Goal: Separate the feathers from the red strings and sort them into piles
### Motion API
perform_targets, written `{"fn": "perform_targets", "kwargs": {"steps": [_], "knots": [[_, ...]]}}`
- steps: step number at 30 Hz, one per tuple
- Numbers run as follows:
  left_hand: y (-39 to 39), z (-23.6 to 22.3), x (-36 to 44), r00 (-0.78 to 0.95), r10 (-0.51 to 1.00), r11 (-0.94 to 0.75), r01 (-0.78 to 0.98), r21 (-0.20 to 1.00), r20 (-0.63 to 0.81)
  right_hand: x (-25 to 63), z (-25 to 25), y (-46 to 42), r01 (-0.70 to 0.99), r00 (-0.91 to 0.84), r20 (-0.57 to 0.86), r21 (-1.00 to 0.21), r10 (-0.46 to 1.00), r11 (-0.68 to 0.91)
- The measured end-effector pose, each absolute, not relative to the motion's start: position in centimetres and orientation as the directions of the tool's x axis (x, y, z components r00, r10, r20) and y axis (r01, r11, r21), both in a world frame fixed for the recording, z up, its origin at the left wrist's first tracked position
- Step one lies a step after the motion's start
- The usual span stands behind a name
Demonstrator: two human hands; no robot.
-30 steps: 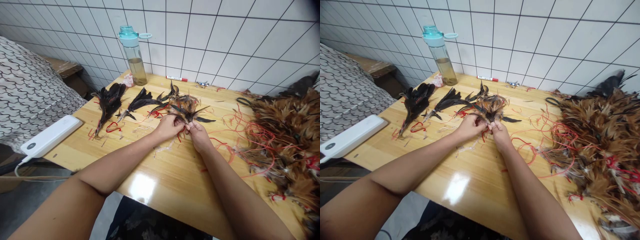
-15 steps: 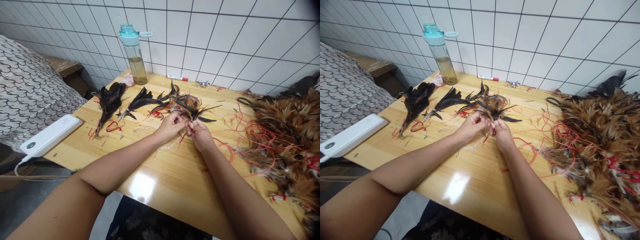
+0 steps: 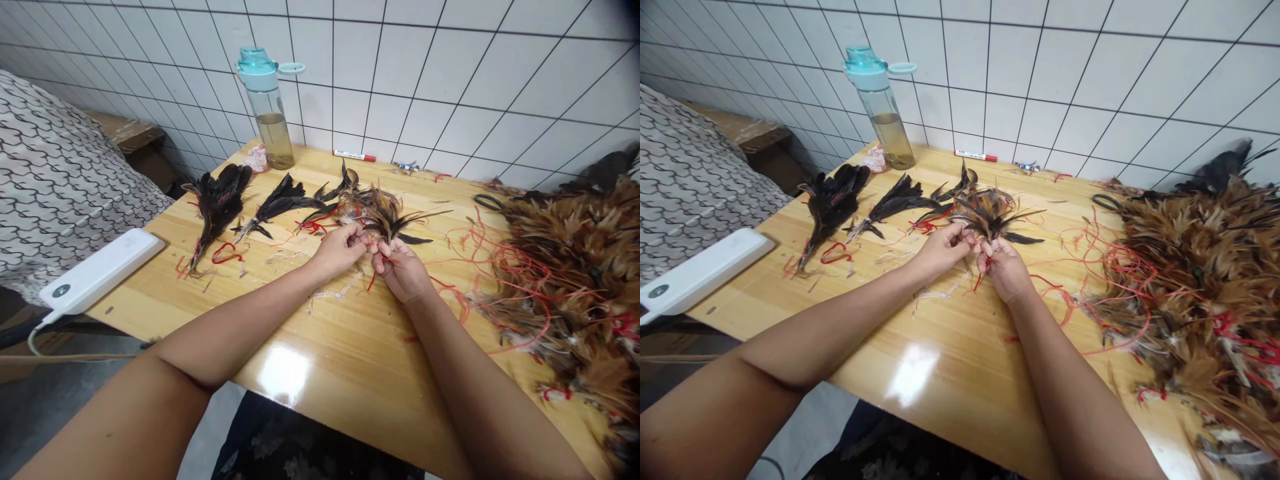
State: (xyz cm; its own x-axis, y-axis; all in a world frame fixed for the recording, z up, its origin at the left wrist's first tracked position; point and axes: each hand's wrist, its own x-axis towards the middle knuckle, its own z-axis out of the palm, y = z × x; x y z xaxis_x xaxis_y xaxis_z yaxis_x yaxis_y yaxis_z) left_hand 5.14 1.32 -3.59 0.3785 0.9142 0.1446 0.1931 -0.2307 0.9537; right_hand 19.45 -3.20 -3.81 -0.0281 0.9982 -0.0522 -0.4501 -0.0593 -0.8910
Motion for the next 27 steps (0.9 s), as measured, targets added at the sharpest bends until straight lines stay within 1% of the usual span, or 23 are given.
{"fn": "perform_targets", "kwargs": {"steps": [3, 5, 7, 10, 12, 15, 17, 19, 23, 27], "knots": [[1.7, -3.4, 4.7, 0.385, 0.899, -0.327, 0.279, 0.903, 0.207, 19.4, -3.7, -3.2, -0.453, -0.022, -0.057, -0.889, 0.998, -0.061], [1.8, -3.2, 4.5, 0.379, 0.898, -0.331, 0.24, 0.913, 0.226, 19.4, -3.7, -3.2, -0.453, -0.019, -0.06, -0.889, 0.998, -0.062], [1.9, -3.0, 4.4, 0.369, 0.91, -0.25, 0.132, 0.959, 0.187, 19.4, -3.8, -3.2, -0.452, -0.009, -0.064, -0.89, 0.998, -0.061], [1.9, -2.5, 4.3, 0.417, 0.907, -0.043, -0.052, 0.998, 0.061, 19.4, -4.0, -3.0, -0.457, 0.009, -0.072, -0.887, 0.997, -0.06], [1.7, -2.0, 4.2, 0.487, 0.873, 0.086, -0.152, 0.985, -0.001, 19.5, -4.0, -3.0, -0.466, 0.016, -0.081, -0.883, 0.997, -0.064], [1.7, -1.5, 4.1, 0.546, 0.837, 0.21, -0.282, 0.936, -0.023, 19.5, -4.1, -3.0, -0.476, 0.019, -0.092, -0.876, 0.996, -0.072], [1.7, -1.4, 4.2, 0.534, 0.846, 0.245, -0.358, 0.901, -0.018, 19.5, -4.1, -3.0, -0.474, 0.017, -0.097, -0.877, 0.995, -0.077], [1.7, -1.5, 4.4, 0.5, 0.866, 0.255, -0.399, 0.881, -0.024, 19.5, -4.1, -3.0, -0.465, 0.017, -0.102, -0.881, 0.995, -0.082], [1.8, -1.7, 4.8, 0.432, 0.9, 0.241, -0.398, 0.885, -0.051, 19.4, -4.1, -3.0, -0.448, 0.028, -0.099, -0.891, 0.995, -0.076], [1.9, -1.7, 4.8, 0.435, 0.897, 0.269, -0.396, 0.878, -0.078, 19.4, -4.1, -3.0, -0.451, 0.038, -0.077, -0.891, 0.996, -0.052]]}}
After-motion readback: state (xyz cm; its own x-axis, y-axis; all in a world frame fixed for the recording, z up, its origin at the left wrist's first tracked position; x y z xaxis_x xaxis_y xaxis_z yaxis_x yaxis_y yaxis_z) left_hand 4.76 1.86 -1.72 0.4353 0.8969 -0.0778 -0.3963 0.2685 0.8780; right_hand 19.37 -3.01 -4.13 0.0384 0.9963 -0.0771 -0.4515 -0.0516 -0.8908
